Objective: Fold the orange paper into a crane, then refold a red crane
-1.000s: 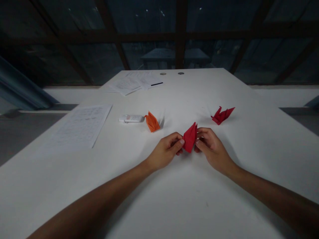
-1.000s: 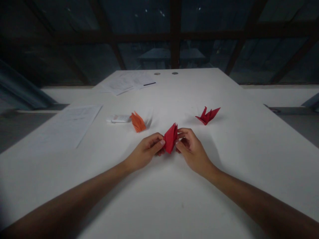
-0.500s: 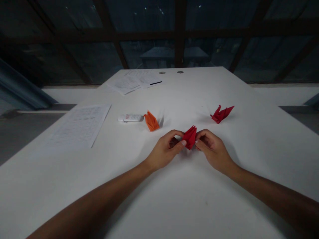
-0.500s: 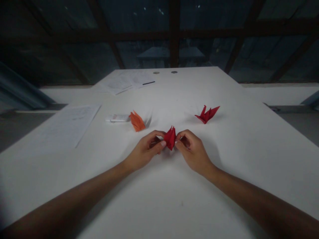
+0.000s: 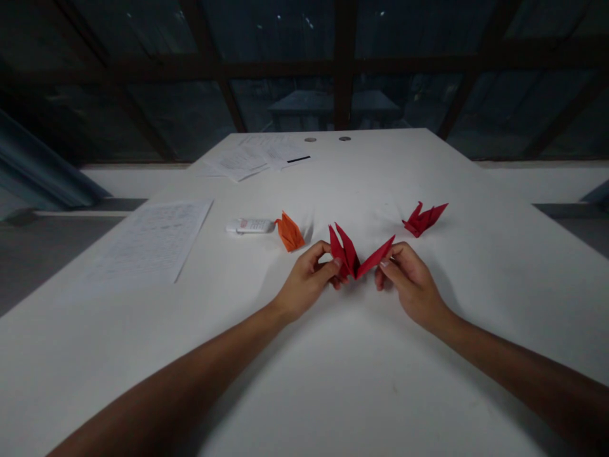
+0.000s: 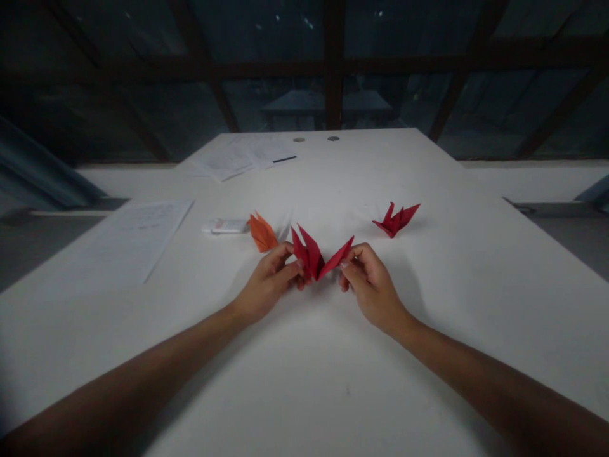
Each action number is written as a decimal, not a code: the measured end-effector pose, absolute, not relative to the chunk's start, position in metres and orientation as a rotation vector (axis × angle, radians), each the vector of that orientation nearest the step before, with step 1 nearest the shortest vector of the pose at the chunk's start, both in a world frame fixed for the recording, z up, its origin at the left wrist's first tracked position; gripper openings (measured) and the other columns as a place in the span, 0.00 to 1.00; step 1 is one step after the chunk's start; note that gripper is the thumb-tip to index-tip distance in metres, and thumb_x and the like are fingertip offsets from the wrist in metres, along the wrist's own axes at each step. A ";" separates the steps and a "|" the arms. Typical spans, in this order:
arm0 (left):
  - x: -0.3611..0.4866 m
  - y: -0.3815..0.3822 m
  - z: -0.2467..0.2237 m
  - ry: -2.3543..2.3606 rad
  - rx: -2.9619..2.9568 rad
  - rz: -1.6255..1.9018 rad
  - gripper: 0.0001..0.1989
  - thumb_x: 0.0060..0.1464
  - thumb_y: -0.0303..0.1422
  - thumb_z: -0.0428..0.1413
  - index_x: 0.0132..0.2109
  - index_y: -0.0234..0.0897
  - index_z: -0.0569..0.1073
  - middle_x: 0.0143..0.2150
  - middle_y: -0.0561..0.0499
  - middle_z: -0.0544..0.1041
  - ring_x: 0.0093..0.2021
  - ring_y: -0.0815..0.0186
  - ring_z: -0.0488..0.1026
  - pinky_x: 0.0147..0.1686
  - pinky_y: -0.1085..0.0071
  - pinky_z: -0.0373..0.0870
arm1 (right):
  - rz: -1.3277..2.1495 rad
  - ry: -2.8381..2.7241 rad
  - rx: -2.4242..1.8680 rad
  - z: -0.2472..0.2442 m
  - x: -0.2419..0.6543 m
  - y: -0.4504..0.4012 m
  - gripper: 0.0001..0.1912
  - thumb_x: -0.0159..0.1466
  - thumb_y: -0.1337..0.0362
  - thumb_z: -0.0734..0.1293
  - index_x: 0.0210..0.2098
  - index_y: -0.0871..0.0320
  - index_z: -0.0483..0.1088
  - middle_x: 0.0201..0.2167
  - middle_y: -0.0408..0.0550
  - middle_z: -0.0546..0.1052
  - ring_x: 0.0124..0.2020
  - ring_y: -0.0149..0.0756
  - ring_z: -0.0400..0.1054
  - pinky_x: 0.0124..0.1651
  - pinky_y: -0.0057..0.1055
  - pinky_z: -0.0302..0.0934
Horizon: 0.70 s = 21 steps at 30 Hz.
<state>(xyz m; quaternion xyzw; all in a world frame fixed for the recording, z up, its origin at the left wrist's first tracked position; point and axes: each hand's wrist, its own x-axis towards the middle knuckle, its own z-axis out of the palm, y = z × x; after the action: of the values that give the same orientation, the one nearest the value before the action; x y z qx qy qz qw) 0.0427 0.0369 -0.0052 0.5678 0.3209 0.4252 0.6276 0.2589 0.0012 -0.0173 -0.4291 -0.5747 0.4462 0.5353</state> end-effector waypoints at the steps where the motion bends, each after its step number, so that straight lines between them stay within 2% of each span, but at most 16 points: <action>1: 0.042 0.038 -0.007 0.708 1.258 0.988 0.13 0.61 0.40 0.62 0.43 0.37 0.69 0.32 0.51 0.79 0.30 0.69 0.76 0.31 0.72 0.72 | 1.069 -1.362 -1.009 -0.017 0.259 0.002 0.10 0.71 0.55 0.65 0.37 0.52 0.62 0.24 0.38 0.73 0.24 0.33 0.66 0.31 0.33 0.60; 7: 0.040 0.041 -0.007 0.666 1.012 1.098 0.14 0.58 0.38 0.65 0.40 0.37 0.68 0.32 0.55 0.77 0.30 0.72 0.76 0.28 0.77 0.69 | 1.048 -1.373 -1.003 -0.020 0.259 0.003 0.04 0.71 0.60 0.65 0.41 0.52 0.65 0.24 0.38 0.73 0.25 0.33 0.68 0.30 0.32 0.61; 9: 0.040 0.043 -0.005 0.673 0.935 1.122 0.15 0.58 0.39 0.66 0.39 0.38 0.68 0.32 0.56 0.76 0.30 0.73 0.76 0.28 0.79 0.68 | 1.016 -1.421 -0.994 -0.020 0.259 0.001 0.03 0.70 0.62 0.65 0.42 0.52 0.67 0.30 0.42 0.76 0.27 0.33 0.69 0.31 0.33 0.64; 12: 0.041 0.045 -0.004 0.672 0.828 1.142 0.17 0.57 0.42 0.66 0.38 0.38 0.68 0.29 0.57 0.73 0.27 0.74 0.73 0.27 0.79 0.68 | 0.864 -1.623 -0.971 -0.016 0.260 -0.003 0.02 0.67 0.64 0.68 0.38 0.52 0.70 0.46 0.50 0.76 0.37 0.37 0.73 0.36 0.36 0.68; 15: 0.042 0.047 -0.005 0.651 0.740 1.151 0.17 0.56 0.44 0.66 0.37 0.39 0.69 0.28 0.58 0.71 0.24 0.75 0.69 0.24 0.79 0.66 | 0.639 -1.850 -0.967 -0.012 0.259 -0.009 0.03 0.65 0.67 0.69 0.36 0.51 0.72 0.48 0.52 0.75 0.44 0.43 0.73 0.41 0.39 0.71; 21: 0.043 0.046 -0.006 0.714 0.758 1.115 0.16 0.54 0.41 0.68 0.36 0.38 0.70 0.29 0.57 0.71 0.25 0.73 0.68 0.25 0.77 0.66 | 0.466 -2.098 -0.851 -0.013 0.255 -0.016 0.13 0.66 0.74 0.63 0.41 0.51 0.74 0.52 0.52 0.73 0.42 0.38 0.73 0.46 0.38 0.71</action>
<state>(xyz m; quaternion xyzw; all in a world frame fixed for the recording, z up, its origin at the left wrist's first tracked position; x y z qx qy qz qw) 0.0427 0.0459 -0.0062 0.3434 0.3235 0.5048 0.7229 0.2553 -0.0161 -0.0131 -0.3371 -0.8306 0.1846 0.4030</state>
